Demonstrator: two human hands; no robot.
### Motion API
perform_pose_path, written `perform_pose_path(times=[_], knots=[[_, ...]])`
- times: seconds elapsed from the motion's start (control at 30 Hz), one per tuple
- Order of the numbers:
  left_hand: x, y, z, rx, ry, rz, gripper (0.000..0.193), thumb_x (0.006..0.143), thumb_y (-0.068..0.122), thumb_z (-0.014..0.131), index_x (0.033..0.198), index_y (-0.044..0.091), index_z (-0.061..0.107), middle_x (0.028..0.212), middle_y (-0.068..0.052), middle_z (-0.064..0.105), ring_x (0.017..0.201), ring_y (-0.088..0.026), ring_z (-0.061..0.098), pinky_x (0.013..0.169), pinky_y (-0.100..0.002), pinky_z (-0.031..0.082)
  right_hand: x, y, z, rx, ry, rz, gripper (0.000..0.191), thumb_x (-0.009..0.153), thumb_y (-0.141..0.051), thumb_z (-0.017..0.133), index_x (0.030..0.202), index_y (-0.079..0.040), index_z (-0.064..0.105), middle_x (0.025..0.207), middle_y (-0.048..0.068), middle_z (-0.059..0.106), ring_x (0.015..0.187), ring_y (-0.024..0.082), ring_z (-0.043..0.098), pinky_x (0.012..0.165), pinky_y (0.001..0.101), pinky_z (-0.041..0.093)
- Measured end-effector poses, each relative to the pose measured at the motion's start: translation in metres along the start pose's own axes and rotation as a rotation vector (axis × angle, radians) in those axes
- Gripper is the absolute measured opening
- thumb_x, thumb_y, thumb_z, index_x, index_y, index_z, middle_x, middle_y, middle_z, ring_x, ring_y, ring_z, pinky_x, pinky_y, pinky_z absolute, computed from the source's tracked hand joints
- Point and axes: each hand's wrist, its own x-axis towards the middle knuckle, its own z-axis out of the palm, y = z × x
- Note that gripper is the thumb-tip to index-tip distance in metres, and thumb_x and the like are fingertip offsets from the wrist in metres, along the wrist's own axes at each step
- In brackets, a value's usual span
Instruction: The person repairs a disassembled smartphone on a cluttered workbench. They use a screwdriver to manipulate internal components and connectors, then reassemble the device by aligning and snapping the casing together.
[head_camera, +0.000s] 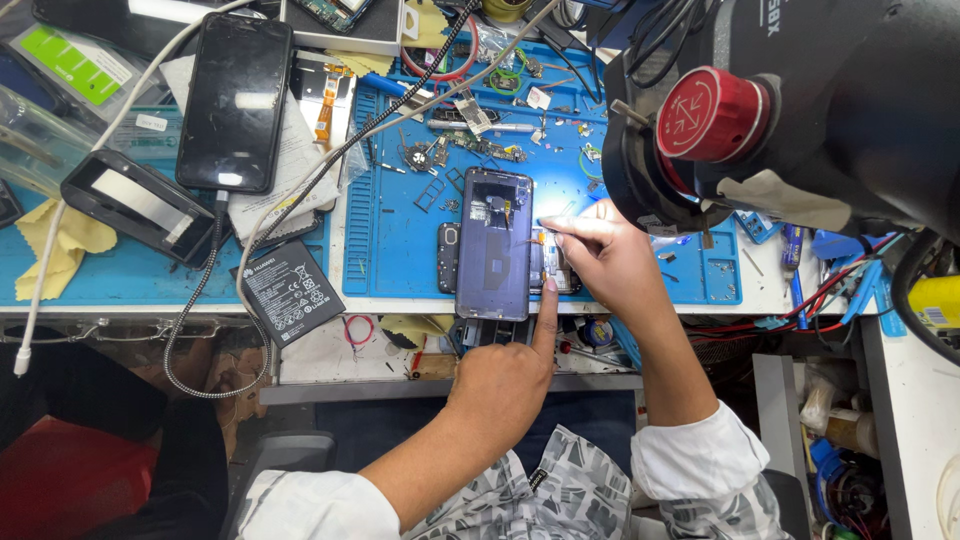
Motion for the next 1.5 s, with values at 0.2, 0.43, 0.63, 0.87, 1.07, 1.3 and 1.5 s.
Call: perform_pose_path(times=[0.2, 0.43, 0.63, 0.87, 1.07, 1.3, 1.5], knots=[[0.0, 0.0, 0.0, 0.02, -0.012, 0.0, 0.09, 0.086, 0.015, 0.063, 0.156, -0.013, 0.015, 0.055, -0.005, 0.065, 0.041, -0.018, 0.064, 0.036, -0.037, 0.053, -0.013, -0.014, 0.001, 0.005, 0.139, -0.036, 0.029, 0.09, -0.002, 0.069, 0.115, -0.012, 0.077, 0.089, 0.004, 0.061, 0.074, 0.014, 0.057, 0.063, 0.0279, 0.043], [0.001, 0.0, 0.007, 0.063, -0.007, 0.003, 0.093, 0.083, 0.015, 0.064, 0.156, -0.014, 0.015, 0.055, -0.005, 0.065, 0.041, -0.018, 0.064, 0.037, -0.036, 0.053, -0.025, -0.012, 0.014, -0.245, 0.264, -0.222, 0.037, 0.081, 0.004, 0.07, 0.112, -0.013, 0.079, 0.109, 0.011, 0.065, 0.105, 0.03, 0.058, 0.093, 0.0408, 0.044], [0.001, -0.002, 0.014, 0.061, 0.013, 0.0, 0.092, 0.084, 0.013, 0.064, 0.157, -0.014, 0.016, 0.056, -0.004, 0.065, 0.042, -0.018, 0.064, 0.037, -0.036, 0.052, -0.028, -0.014, 0.013, -0.305, 0.256, -0.265, 0.04, 0.08, 0.005, 0.069, 0.115, -0.013, 0.078, 0.114, 0.014, 0.063, 0.109, 0.033, 0.057, 0.095, 0.0418, 0.045], [0.0, -0.004, 0.018, 0.091, 0.04, 0.011, 0.089, 0.085, 0.015, 0.063, 0.156, -0.012, 0.018, 0.055, -0.005, 0.064, 0.041, -0.018, 0.063, 0.036, -0.036, 0.052, -0.03, -0.022, 0.012, -0.414, 0.233, -0.349, 0.04, 0.083, 0.007, 0.069, 0.118, -0.01, 0.076, 0.113, 0.015, 0.06, 0.103, 0.034, 0.055, 0.087, 0.0418, 0.048], [-0.002, -0.005, 0.018, 0.095, 0.047, 0.015, 0.088, 0.085, 0.013, 0.061, 0.158, -0.011, 0.017, 0.055, -0.005, 0.064, 0.041, -0.017, 0.063, 0.036, -0.036, 0.051, -0.029, -0.021, 0.014, -0.334, 0.235, -0.321, 0.038, 0.085, 0.007, 0.069, 0.118, -0.01, 0.076, 0.113, 0.013, 0.061, 0.1, 0.032, 0.055, 0.085, 0.0404, 0.047], [-0.002, -0.01, 0.018, 0.092, 0.132, 0.051, 0.083, 0.086, 0.015, 0.061, 0.156, -0.012, 0.025, 0.055, -0.004, 0.063, 0.042, -0.018, 0.062, 0.038, -0.035, 0.051, -0.029, -0.018, 0.013, -0.453, 0.226, -0.404, 0.037, 0.081, 0.005, 0.068, 0.114, -0.01, 0.076, 0.119, 0.014, 0.061, 0.107, 0.034, 0.055, 0.092, 0.044, 0.045], [-0.002, -0.011, 0.018, 0.1, 0.233, 0.034, 0.079, 0.088, 0.015, 0.059, 0.156, -0.011, 0.028, 0.054, -0.004, 0.063, 0.042, -0.019, 0.062, 0.043, -0.035, 0.051, -0.031, -0.02, 0.016, -0.438, 0.238, -0.411, 0.036, 0.082, 0.006, 0.068, 0.114, -0.009, 0.076, 0.117, 0.013, 0.061, 0.107, 0.034, 0.055, 0.092, 0.0436, 0.045]])
